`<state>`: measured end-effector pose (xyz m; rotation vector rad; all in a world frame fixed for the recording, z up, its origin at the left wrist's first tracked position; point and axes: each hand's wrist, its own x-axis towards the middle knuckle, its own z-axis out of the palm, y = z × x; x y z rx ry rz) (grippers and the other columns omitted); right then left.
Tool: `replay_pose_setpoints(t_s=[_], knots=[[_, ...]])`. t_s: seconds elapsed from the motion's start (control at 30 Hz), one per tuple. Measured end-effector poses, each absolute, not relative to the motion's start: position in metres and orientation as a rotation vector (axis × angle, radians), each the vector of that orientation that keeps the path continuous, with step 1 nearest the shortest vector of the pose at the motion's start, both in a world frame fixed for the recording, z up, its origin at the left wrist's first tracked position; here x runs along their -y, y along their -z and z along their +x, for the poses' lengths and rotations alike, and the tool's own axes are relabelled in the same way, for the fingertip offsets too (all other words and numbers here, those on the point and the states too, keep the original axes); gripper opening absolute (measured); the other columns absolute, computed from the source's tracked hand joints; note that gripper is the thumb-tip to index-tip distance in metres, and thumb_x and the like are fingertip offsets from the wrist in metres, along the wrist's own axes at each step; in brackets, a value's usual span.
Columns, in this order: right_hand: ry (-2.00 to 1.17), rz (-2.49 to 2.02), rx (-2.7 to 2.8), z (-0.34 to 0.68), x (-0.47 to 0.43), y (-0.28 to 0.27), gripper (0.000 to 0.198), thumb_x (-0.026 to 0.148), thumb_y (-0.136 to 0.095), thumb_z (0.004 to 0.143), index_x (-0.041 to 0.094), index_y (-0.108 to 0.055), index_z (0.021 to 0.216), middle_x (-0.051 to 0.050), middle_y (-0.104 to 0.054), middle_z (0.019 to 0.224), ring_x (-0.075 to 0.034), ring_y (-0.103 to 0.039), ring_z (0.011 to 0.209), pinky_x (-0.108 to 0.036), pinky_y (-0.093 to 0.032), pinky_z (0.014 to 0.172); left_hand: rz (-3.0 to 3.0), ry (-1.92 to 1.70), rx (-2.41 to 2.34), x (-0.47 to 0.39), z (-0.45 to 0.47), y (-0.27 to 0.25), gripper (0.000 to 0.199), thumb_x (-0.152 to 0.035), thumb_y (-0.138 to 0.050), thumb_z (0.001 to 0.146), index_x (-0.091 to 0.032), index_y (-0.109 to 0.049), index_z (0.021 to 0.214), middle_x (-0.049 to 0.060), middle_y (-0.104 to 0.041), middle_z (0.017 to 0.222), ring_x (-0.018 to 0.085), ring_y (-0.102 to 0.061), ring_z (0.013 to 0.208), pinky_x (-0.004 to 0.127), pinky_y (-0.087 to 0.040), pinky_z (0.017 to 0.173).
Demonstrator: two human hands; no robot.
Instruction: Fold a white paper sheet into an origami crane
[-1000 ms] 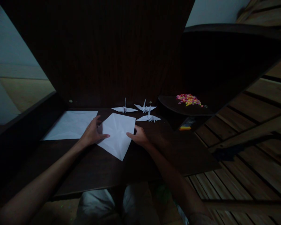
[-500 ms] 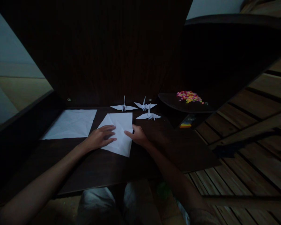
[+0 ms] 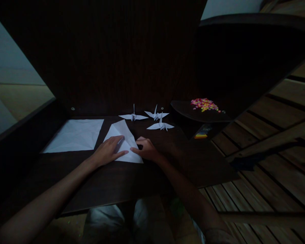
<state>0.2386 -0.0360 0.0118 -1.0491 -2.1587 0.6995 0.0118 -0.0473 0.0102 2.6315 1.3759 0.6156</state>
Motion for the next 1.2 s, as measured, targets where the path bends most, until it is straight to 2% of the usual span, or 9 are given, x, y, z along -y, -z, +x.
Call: replay_pose_setpoints(t_s=[0.2, 0.3, 0.4, 0.53, 0.63, 0.77, 0.9, 1.07, 1.2], knots=[[-0.552, -1.074, 2.124, 0.237, 0.036, -0.013, 0.016, 0.026, -0.062, 0.077, 0.016, -0.065, 0.064, -0.004, -0.062, 0.071, -0.017, -0.057, 0.073, -0.029, -0.045, 0.069, 2.599, -0.661, -1.342, 0.047, 0.012, -0.01, 0.065, -0.053, -0.054, 0.085, -0.014, -0.041, 0.134, 0.018, -0.05, 0.134, 0.031, -0.047, 0.124, 0.046, -0.039, 0.103], [-0.648, -1.202, 1.929, 0.239, 0.032, -0.008, 0.01, 0.024, -0.064, 0.072, 0.016, -0.067, 0.077, -0.002, -0.063, 0.073, -0.014, -0.054, 0.063, -0.026, -0.043, 0.058, 2.654, -0.576, -1.223, 0.046, 0.008, -0.011, 0.052, -0.046, -0.051, 0.089, -0.015, -0.048, 0.131, 0.017, -0.047, 0.138, 0.03, -0.043, 0.128, 0.048, -0.036, 0.106], [-0.877, -1.159, 1.713, 0.242, 0.024, 0.0, 0.031, 0.024, -0.065, 0.068, 0.016, -0.064, 0.098, -0.003, -0.068, 0.085, -0.014, -0.059, 0.068, -0.023, -0.043, 0.055, 2.703, -0.458, -1.074, 0.046, 0.006, -0.014, 0.04, -0.032, -0.045, 0.094, -0.02, -0.051, 0.131, 0.015, -0.046, 0.14, 0.028, -0.04, 0.131, 0.05, -0.032, 0.108], [-1.075, -1.152, 1.495, 0.245, 0.015, 0.008, 0.035, 0.025, -0.068, 0.064, 0.015, -0.063, 0.097, -0.007, -0.071, 0.095, -0.019, -0.065, 0.079, -0.028, -0.05, 0.067, 2.737, -0.382, -0.914, 0.046, 0.003, -0.018, 0.046, -0.011, -0.041, 0.09, -0.026, -0.051, 0.132, 0.007, -0.043, 0.145, 0.024, -0.036, 0.135, 0.052, -0.025, 0.112], [-1.064, -1.238, 1.509, 0.248, 0.014, 0.006, 0.03, 0.024, -0.071, 0.063, 0.014, -0.066, 0.091, -0.008, -0.072, 0.093, -0.022, -0.067, 0.082, -0.032, -0.052, 0.073, 2.749, -0.386, -0.9, 0.045, 0.002, -0.017, 0.049, -0.005, -0.04, 0.086, -0.024, -0.054, 0.129, 0.006, -0.046, 0.143, 0.022, -0.038, 0.134, 0.048, -0.027, 0.113], [-0.908, -1.351, 1.742, 0.249, 0.021, -0.001, 0.022, 0.029, -0.069, 0.067, 0.013, -0.07, 0.083, -0.008, -0.073, 0.084, -0.024, -0.067, 0.078, -0.035, -0.053, 0.071, 2.743, -0.449, -0.999, 0.046, 0.004, -0.016, 0.033, -0.021, -0.045, 0.092, -0.021, -0.06, 0.121, 0.008, -0.054, 0.135, 0.024, -0.045, 0.127, 0.046, -0.035, 0.108], [-0.707, -1.363, 1.89, 0.245, 0.027, -0.006, 0.019, 0.028, -0.065, 0.071, 0.012, -0.07, 0.081, -0.009, -0.071, 0.087, -0.023, -0.065, 0.08, -0.034, -0.05, 0.077, 2.721, -0.522, -1.044, 0.049, 0.009, -0.018, 0.036, -0.041, -0.05, 0.091, -0.019, -0.063, 0.116, 0.011, -0.058, 0.126, 0.025, -0.049, 0.119, 0.042, -0.042, 0.101], [-0.923, -1.244, 1.763, 0.246, 0.026, -0.006, 0.024, 0.029, -0.062, 0.071, 0.012, -0.069, 0.087, -0.003, -0.068, 0.073, -0.018, -0.06, 0.064, -0.028, -0.047, 0.06, 2.72, -0.564, -1.054, 0.05, 0.011, -0.019, 0.035, -0.043, -0.052, 0.09, -0.021, -0.065, 0.112, 0.011, -0.059, 0.117, 0.026, -0.053, 0.11, 0.043, -0.044, 0.096], [-1.063, -1.187, 1.573, 0.248, 0.025, -0.009, 0.026, 0.031, -0.066, 0.064, 0.014, -0.069, 0.084, -0.002, -0.067, 0.073, -0.017, -0.057, 0.063, -0.029, -0.046, 0.059, 2.731, -0.58, -1.039, 0.05, 0.012, -0.019, 0.031, -0.039, -0.049, 0.092, -0.022, -0.067, 0.111, 0.011, -0.058, 0.115, 0.025, -0.053, 0.106, 0.043, -0.045, 0.093]])
